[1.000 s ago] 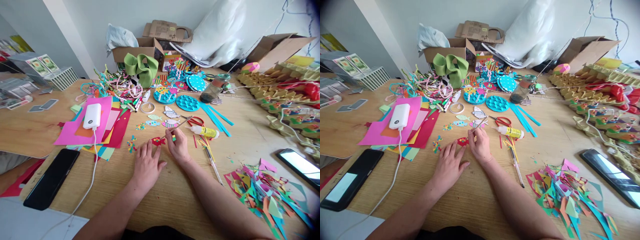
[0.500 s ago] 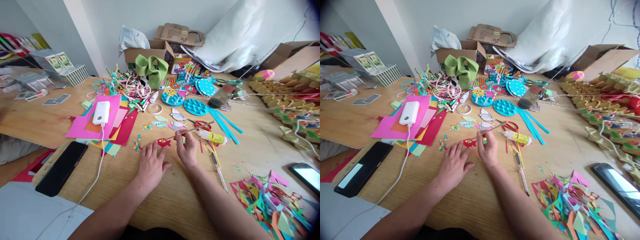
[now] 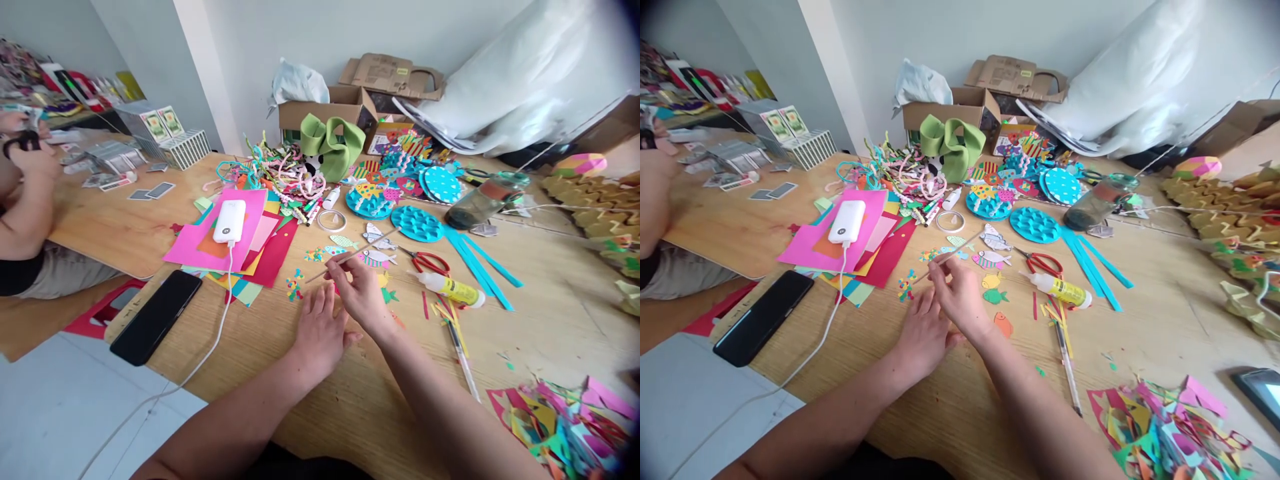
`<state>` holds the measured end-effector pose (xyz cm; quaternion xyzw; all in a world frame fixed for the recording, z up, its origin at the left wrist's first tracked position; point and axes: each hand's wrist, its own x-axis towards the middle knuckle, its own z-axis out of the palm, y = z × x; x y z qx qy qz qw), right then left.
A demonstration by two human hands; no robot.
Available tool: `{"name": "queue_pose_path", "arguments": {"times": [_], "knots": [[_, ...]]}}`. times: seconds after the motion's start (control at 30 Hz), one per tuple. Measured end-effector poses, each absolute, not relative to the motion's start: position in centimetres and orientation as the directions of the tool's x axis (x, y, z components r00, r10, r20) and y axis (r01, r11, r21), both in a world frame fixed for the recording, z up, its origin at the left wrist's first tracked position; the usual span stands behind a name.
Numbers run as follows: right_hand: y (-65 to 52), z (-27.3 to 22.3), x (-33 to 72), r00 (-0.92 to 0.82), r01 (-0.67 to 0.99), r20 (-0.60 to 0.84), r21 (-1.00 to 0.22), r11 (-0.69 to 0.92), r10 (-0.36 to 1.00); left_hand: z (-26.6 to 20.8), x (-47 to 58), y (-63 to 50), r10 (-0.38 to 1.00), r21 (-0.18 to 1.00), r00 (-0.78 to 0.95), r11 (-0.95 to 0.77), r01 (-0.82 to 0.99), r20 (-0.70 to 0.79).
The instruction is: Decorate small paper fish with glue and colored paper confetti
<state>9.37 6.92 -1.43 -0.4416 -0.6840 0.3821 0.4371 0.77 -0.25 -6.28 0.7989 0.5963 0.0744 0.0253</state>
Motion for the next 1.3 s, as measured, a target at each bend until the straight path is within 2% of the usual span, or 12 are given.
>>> {"name": "queue_pose_path", "arguments": {"times": [0.13, 0.27, 0.33, 0.4, 0.57, 0.83, 1.0, 1.1, 1.3], "knots": [[8.5, 0.1, 8.9, -0.217, 0.273, 0.341, -0.878, 0.392, 0.915, -6.0, 0.8, -0.2, 0.959, 0.15, 0.275, -0.283, 0.947, 0.073], [10.4, 1.4, 11.1, 0.04, 0.225, 0.43, -0.883, 0.411, 0.902, -6.0, 0.7, -0.2, 0.956, 0.151, 0.279, -0.29, 0.945, 0.085], [10.9, 1.6, 11.8, 0.086, 0.208, 0.441, -0.885, 0.417, 0.893, -6.1, 0.7, -0.3, 0.957, 0.149, 0.28, -0.288, 0.946, 0.077], [10.8, 1.3, 11.8, 0.021, 0.214, 0.428, -0.885, 0.414, 0.904, -6.1, 0.7, -0.3, 0.957, 0.151, 0.28, -0.289, 0.945, 0.079], [9.4, -0.5, 9.4, -0.263, 0.292, 0.346, -0.861, 0.416, 0.901, -6.1, 0.8, -0.2, 0.958, 0.152, 0.278, -0.287, 0.946, 0.076], [8.5, -2.1, 7.9, -0.461, 0.4, 0.282, -0.781, 0.481, 0.841, -6.1, 0.8, 0.0, 0.959, 0.157, 0.279, -0.282, 0.946, 0.043], [8.3, -2.3, 7.8, -0.517, 0.379, 0.241, -0.796, 0.472, 0.821, -6.2, 0.8, 0.0, 0.96, 0.17, 0.278, -0.281, 0.944, 0.043], [8.4, -2.1, 7.9, -0.477, 0.369, 0.235, -0.821, 0.435, 0.847, -6.2, 0.8, 0.0, 0.959, 0.163, 0.278, -0.283, 0.945, 0.057], [9.1, -2.6, 7.9, -0.341, 0.419, 0.373, -0.761, 0.495, 0.863, -6.2, 0.8, -0.3, 0.958, 0.155, 0.274, -0.284, 0.946, 0.083]]}}
